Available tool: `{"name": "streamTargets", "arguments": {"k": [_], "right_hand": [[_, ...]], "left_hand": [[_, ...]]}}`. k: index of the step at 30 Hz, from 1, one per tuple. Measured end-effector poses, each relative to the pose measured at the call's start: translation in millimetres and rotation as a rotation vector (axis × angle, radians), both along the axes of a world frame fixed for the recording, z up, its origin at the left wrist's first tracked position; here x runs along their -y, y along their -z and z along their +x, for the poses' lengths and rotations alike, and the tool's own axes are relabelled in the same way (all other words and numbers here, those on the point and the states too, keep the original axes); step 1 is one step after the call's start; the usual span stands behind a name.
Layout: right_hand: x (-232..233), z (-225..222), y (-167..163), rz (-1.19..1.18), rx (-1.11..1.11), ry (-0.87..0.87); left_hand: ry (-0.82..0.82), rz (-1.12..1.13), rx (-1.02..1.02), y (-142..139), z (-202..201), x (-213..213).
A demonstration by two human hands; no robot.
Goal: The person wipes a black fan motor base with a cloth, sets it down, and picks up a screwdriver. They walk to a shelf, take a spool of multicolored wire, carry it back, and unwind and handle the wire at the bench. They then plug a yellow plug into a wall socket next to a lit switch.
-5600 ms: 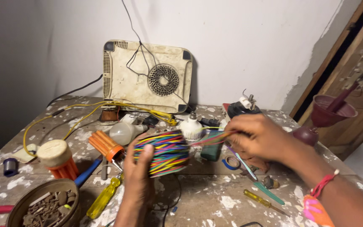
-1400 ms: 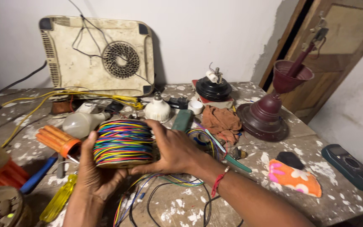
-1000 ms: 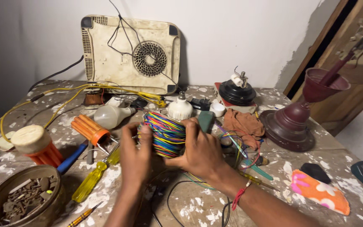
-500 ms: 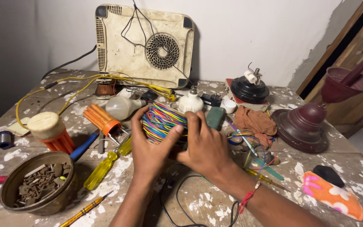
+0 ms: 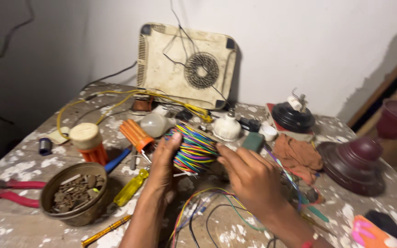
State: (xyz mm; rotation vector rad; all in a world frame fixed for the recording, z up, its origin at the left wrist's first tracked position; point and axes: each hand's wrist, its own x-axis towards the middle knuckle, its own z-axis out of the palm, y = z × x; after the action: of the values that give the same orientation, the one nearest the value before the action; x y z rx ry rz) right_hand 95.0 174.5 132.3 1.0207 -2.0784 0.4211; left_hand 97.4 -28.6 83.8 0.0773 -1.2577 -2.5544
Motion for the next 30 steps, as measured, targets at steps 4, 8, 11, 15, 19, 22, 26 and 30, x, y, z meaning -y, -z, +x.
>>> {"name": "streamTargets", "arguments": {"k": [4, 8, 11, 15, 19, 22, 26, 30], "right_hand": [[-10, -10, 18, -0.116, 0.235, 0.036], [-21, -12, 41, -0.104, 0.416, 0.058], [-27, -18, 57, -0.032, 0.377, 0.087], [-31, -28, 73, 0.042, 0.415, 0.191], [-30, -27, 85, 0.023, 0.445, 0.216], [-31, -25, 86, -0.025, 0.396, 0.127], [-28, -17, 86, -0.003, 0.378, 0.121], [-30, -12, 84, -0.024, 0.377, 0.108]], "left_hand": [[0.15, -0.059, 0.07, -2, 3, 1], [0.241, -0.145, 0.186, -3, 6, -6], [0.28, -0.197, 0.233, -3, 4, -11], [0.26, -0.257, 0.294, 3, -2, -18], [0.137, -0.28, 0.25, 15, -13, -27], [-0.033, -0.384, 0.147, 25, -23, -31], [-0.174, -0.499, 0.116, 36, -31, -29], [-0.193, -0.551, 0.133, 39, -30, -34]]}}
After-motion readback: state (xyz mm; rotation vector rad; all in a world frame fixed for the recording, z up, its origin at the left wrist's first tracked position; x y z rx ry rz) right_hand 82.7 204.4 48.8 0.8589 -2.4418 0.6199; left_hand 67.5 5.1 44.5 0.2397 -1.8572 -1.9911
